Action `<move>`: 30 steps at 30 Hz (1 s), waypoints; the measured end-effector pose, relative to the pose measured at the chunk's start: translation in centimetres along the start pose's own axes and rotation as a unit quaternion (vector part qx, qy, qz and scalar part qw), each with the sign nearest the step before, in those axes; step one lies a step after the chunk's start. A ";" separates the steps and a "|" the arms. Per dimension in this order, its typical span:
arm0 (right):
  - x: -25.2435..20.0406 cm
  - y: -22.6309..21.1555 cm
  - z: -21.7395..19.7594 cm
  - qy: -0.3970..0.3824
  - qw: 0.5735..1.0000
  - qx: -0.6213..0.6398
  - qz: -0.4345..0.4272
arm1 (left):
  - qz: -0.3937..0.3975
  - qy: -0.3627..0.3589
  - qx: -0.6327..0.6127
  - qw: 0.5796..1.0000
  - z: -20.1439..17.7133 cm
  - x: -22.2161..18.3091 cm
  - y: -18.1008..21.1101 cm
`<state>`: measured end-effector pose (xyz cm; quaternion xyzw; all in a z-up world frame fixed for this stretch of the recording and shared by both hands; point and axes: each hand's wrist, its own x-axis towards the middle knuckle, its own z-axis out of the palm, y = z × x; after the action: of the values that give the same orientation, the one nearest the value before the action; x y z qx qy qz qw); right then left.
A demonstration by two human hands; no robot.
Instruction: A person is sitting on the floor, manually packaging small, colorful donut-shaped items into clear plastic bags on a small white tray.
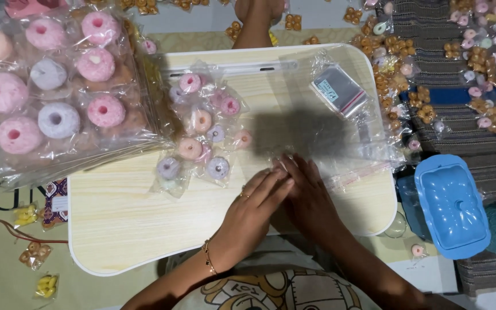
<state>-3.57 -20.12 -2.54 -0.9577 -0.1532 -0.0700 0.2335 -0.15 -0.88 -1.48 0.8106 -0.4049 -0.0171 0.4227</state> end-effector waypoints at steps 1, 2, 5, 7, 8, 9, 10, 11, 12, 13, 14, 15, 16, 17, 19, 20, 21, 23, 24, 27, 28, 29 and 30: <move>0.7 -0.2 -0.3 -0.019 1.000 0.002 0.023 | 0.017 0.013 -0.025 0.999 0.2 0.0 0.2; 1.3 0.1 -0.2 -0.016 1.000 0.000 0.022 | 0.020 0.015 -0.025 0.999 0.0 0.1 0.6; 2.1 1.2 0.0 -0.010 1.000 -0.007 -0.012 | 0.060 -0.001 -0.046 0.997 -0.8 0.4 1.3; 0.9 1.8 0.5 0.014 1.000 -0.002 -0.013 | 0.016 -0.011 -0.056 0.998 -1.1 0.2 1.0; 1.5 1.2 -0.3 0.022 1.000 -0.006 -0.017 | 0.024 -0.009 -0.051 0.998 -1.0 0.4 0.8; 2.1 0.5 -1.1 0.053 0.998 -0.004 -0.030 | 0.027 0.019 -0.050 0.998 -0.9 0.6 0.6; 2.2 -0.3 -1.8 0.081 0.996 0.000 -0.040 | 0.029 0.042 -0.053 0.997 -0.7 0.6 0.6; 2.7 -0.6 -2.0 0.086 0.996 -0.003 -0.038 | 0.035 0.041 -0.052 0.997 -0.6 0.6 0.6; 3.2 -1.0 -2.3 0.105 0.992 -0.016 -0.061 | 0.040 0.048 -0.053 0.997 -0.4 0.7 0.7; 3.8 -1.3 -2.6 0.123 0.988 -0.030 -0.084 | 0.044 0.056 -0.054 0.996 -0.2 0.7 0.7; 4.0 0.2 -1.3 0.125 0.988 -0.032 -0.085 | 0.048 0.056 -0.053 0.996 0.0 0.7 0.6; 4.3 1.7 0.0 0.041 0.998 -0.038 -0.042 | 0.037 0.039 -0.068 0.996 0.2 0.7 0.5; 4.2 3.2 1.3 -0.046 0.998 -0.042 0.003 | 0.024 0.021 -0.084 0.996 0.5 0.3 0.6; 4.5 3.6 2.0 -0.047 0.998 -0.042 0.004 | 0.024 0.020 -0.085 0.996 0.1 0.4 1.3; 6.0 4.8 2.8 -0.009 0.993 -0.119 -0.027 | 0.025 -0.009 -0.144 0.989 -1.0 1.4 2.5; 6.4 4.9 2.2 -0.002 0.992 -0.125 -0.031 | 0.034 -0.004 -0.139 0.990 -1.0 1.8 2.3; 6.7 5.0 1.7 -0.017 0.996 -0.090 -0.023 | 0.036 0.008 -0.128 0.991 -0.9 2.1 2.0; 6.1 4.6 1.3 -0.042 0.998 -0.049 -0.014 | 0.027 0.019 -0.121 0.992 -0.8 1.8 1.9; 5.7 4.4 1.1 -0.047 0.999 -0.028 0.000 | 0.029 0.032 -0.123 0.991 -0.8 1.8 1.9; 5.2 4.0 1.0 -0.028 0.999 0.016 0.008 | 0.033 0.042 -0.127 0.990 -0.5 1.4 1.7; 5.3 3.9 1.0 0.001 0.999 0.036 0.001 | 0.039 0.041 -0.127 0.990 -0.5 1.3 1.7; 5.4 4.3 1.5 0.000 0.999 0.039 0.002 | 0.037 0.040 -0.127 0.990 -0.7 1.4 1.9; 5.5 4.8 2.1 -0.019 1.000 0.004 0.006 | 0.044 0.028 -0.130 0.990 -0.9 1.4 2.1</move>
<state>3.29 -21.74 -5.25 -0.9589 -0.1517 -0.0499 0.2345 -0.20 -1.88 0.96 0.7302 -0.4224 -0.0280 0.5363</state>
